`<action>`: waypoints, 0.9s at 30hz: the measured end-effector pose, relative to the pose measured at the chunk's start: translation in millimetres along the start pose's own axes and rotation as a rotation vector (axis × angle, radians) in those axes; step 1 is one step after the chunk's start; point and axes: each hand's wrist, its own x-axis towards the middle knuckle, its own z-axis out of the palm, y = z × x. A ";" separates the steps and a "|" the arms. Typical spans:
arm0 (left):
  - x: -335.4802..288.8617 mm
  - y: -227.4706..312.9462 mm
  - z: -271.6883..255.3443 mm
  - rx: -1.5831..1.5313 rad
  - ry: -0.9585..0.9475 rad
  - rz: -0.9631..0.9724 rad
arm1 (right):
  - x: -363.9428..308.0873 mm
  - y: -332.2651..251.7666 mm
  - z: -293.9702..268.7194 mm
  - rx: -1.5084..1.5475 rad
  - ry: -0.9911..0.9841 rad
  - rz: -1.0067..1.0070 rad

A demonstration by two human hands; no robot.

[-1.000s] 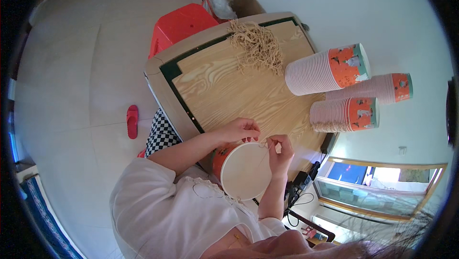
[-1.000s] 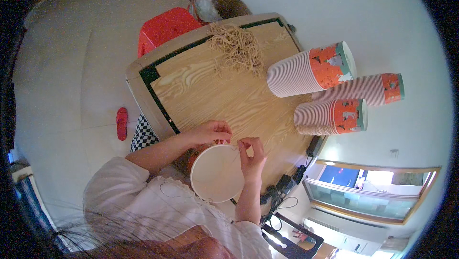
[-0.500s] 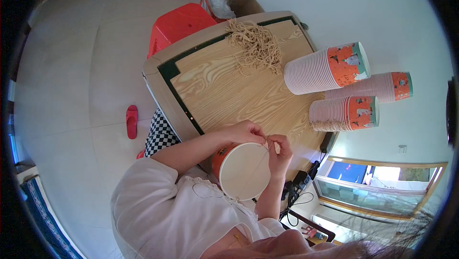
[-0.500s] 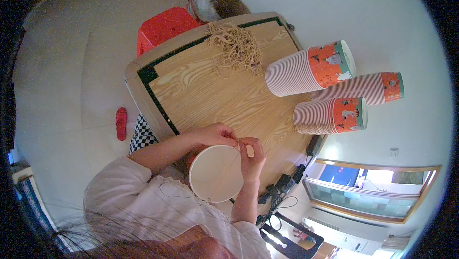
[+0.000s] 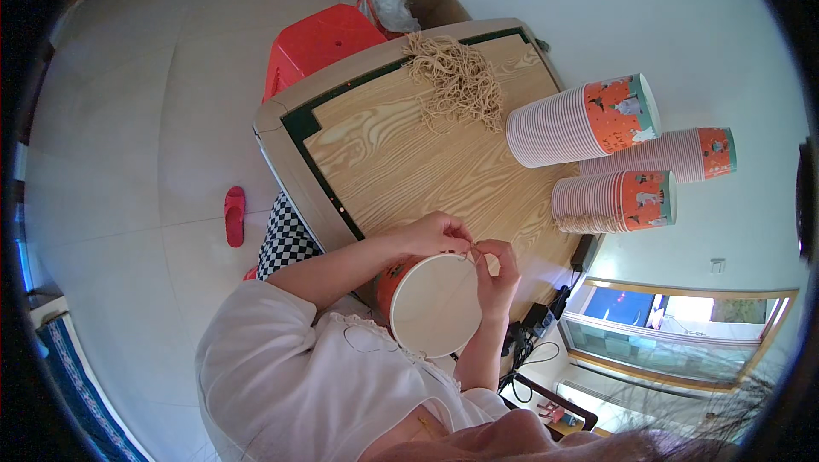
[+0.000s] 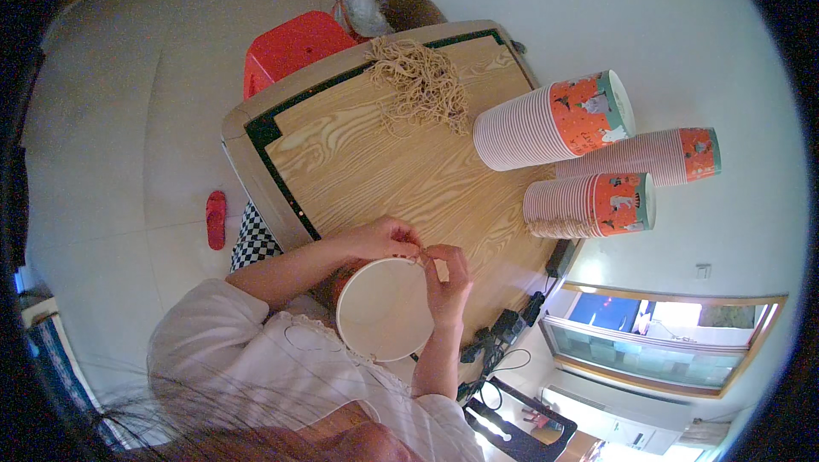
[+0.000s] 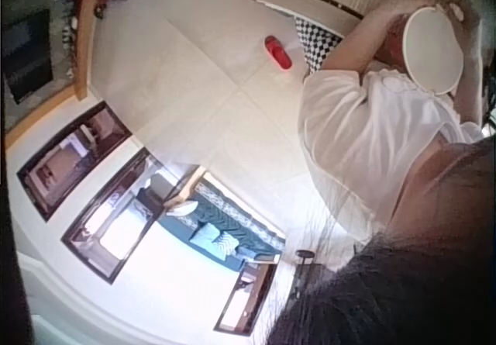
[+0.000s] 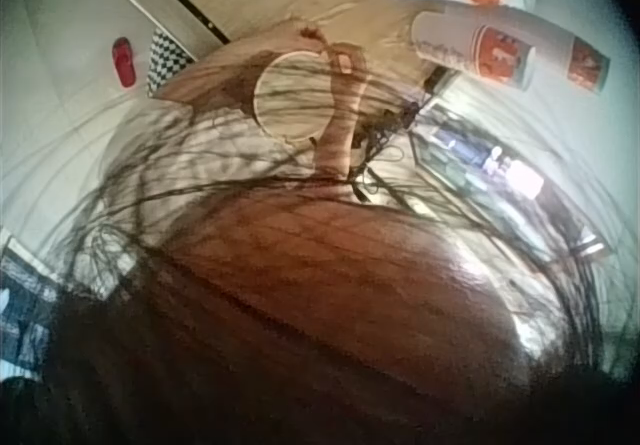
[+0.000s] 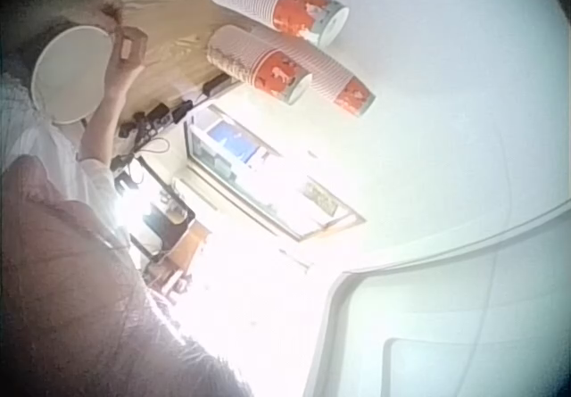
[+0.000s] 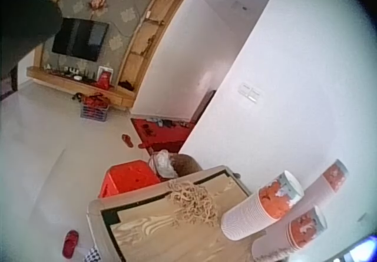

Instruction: Placing rubber bands around the rims of decorative paper cups to prepare them for packaging.

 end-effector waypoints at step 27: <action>-4.7 3.9 0.3 -0.011 0.026 0.061 | 1.7 5.5 -0.4 -0.068 0.019 0.130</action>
